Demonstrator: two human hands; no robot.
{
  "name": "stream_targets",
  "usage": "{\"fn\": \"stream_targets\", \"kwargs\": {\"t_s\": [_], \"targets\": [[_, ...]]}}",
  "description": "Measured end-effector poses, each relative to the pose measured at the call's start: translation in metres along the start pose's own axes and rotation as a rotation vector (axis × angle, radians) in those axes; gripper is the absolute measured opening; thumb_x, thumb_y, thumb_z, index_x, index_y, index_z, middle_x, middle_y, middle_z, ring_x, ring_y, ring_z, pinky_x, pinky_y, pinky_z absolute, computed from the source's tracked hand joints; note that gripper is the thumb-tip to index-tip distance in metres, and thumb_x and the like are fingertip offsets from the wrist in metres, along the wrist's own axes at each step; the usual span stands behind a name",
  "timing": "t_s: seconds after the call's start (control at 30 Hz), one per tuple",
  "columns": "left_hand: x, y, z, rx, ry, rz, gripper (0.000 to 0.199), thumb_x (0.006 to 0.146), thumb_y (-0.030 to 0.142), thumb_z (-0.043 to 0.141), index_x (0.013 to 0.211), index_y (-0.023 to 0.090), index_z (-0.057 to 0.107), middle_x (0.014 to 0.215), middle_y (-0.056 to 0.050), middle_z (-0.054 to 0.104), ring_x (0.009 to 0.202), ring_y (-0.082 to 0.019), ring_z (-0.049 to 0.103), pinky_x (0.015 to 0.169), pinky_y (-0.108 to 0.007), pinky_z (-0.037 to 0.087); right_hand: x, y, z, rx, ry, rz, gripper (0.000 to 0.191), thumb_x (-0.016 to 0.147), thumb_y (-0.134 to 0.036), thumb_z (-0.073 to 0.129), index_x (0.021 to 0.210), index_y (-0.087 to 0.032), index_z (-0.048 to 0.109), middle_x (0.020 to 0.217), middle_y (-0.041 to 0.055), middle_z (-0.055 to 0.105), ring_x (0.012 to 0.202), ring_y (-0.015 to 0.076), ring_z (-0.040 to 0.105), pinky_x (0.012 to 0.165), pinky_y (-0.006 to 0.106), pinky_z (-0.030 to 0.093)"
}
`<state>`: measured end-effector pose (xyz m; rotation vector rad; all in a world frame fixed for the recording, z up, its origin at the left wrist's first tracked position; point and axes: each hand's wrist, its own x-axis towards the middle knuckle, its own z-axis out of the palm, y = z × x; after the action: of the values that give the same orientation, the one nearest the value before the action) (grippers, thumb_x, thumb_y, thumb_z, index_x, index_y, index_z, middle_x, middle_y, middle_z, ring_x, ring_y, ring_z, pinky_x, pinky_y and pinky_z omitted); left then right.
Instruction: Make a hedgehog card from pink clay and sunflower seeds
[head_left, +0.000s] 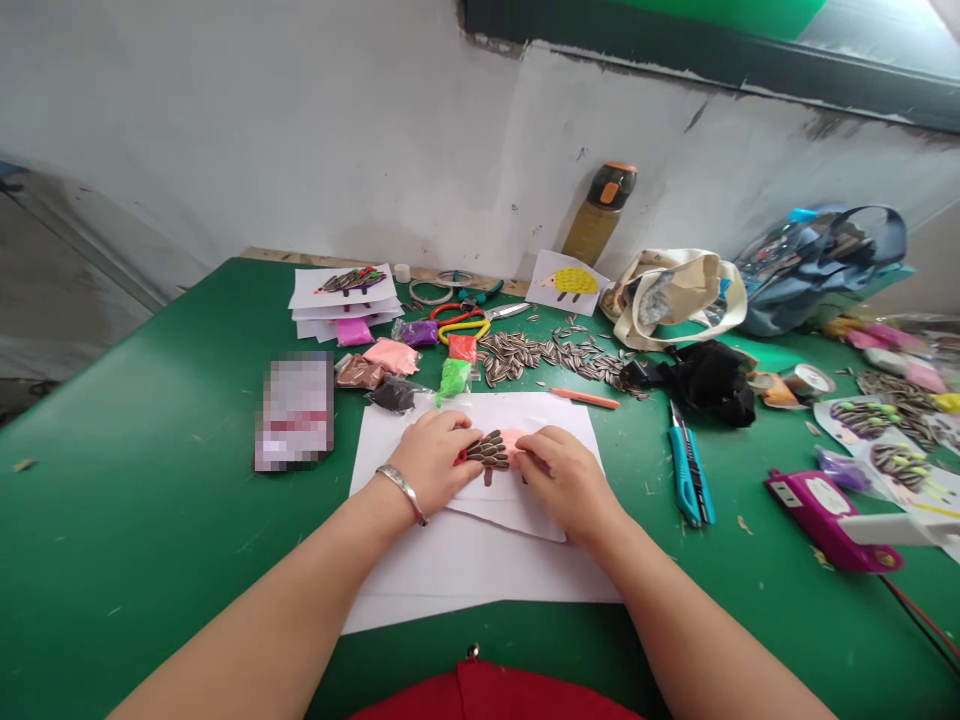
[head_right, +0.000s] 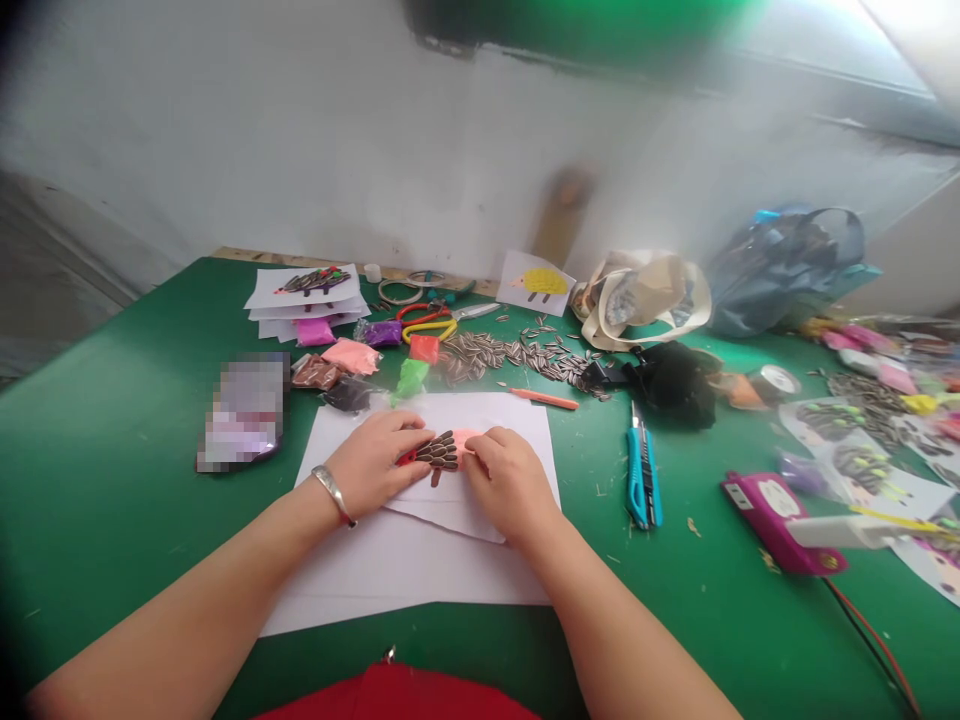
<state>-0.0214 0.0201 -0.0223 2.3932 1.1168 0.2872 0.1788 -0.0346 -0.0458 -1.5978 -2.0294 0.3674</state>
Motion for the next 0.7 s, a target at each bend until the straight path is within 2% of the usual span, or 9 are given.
{"fn": "stream_targets", "kwargs": {"t_s": [0.2, 0.43, 0.57, 0.7], "targets": [[0.0, -0.001, 0.0, -0.014, -0.006, 0.017, 0.014, 0.08, 0.028, 0.06, 0.085, 0.028, 0.073, 0.096, -0.003, 0.057, 0.09, -0.02, 0.049, 0.084, -0.034, 0.038, 0.002, 0.021, -0.007, -0.05, 0.14, 0.073, 0.023, 0.087, -0.018, 0.047, 0.1, -0.019, 0.066, 0.096, 0.0073, 0.065, 0.092, 0.0212, 0.056, 0.081, 0.034, 0.044], [0.0, -0.001, 0.0, -0.017, 0.004, 0.011, 0.014, 0.078, 0.029, 0.061, 0.086, 0.028, 0.073, 0.097, -0.003, 0.057, 0.091, -0.021, 0.049, 0.085, -0.034, 0.038, 0.004, 0.031, -0.008, -0.08, 0.099, 0.111, 0.029, 0.088, -0.015, 0.041, 0.103, -0.019, 0.066, 0.105, 0.008, 0.067, 0.099, 0.0233, 0.056, 0.085, 0.037, 0.044], [0.0, -0.002, 0.001, -0.007, 0.02, 0.023, 0.015, 0.078, 0.03, 0.061, 0.087, 0.026, 0.072, 0.097, -0.003, 0.057, 0.09, -0.021, 0.05, 0.084, -0.034, 0.039, 0.007, 0.028, -0.006, -0.047, 0.122, 0.119, 0.031, 0.086, -0.014, 0.04, 0.102, -0.02, 0.066, 0.104, 0.0071, 0.068, 0.098, 0.0221, 0.057, 0.086, 0.037, 0.044], [0.0, -0.004, 0.003, 0.015, 0.031, 0.042, 0.016, 0.078, 0.032, 0.061, 0.088, 0.026, 0.072, 0.097, -0.003, 0.058, 0.09, -0.021, 0.05, 0.084, -0.034, 0.039, 0.012, 0.029, -0.002, 0.002, 0.138, 0.158, 0.03, 0.083, -0.015, 0.044, 0.103, -0.02, 0.066, 0.095, 0.006, 0.068, 0.09, 0.0202, 0.059, 0.081, 0.034, 0.045]]}}
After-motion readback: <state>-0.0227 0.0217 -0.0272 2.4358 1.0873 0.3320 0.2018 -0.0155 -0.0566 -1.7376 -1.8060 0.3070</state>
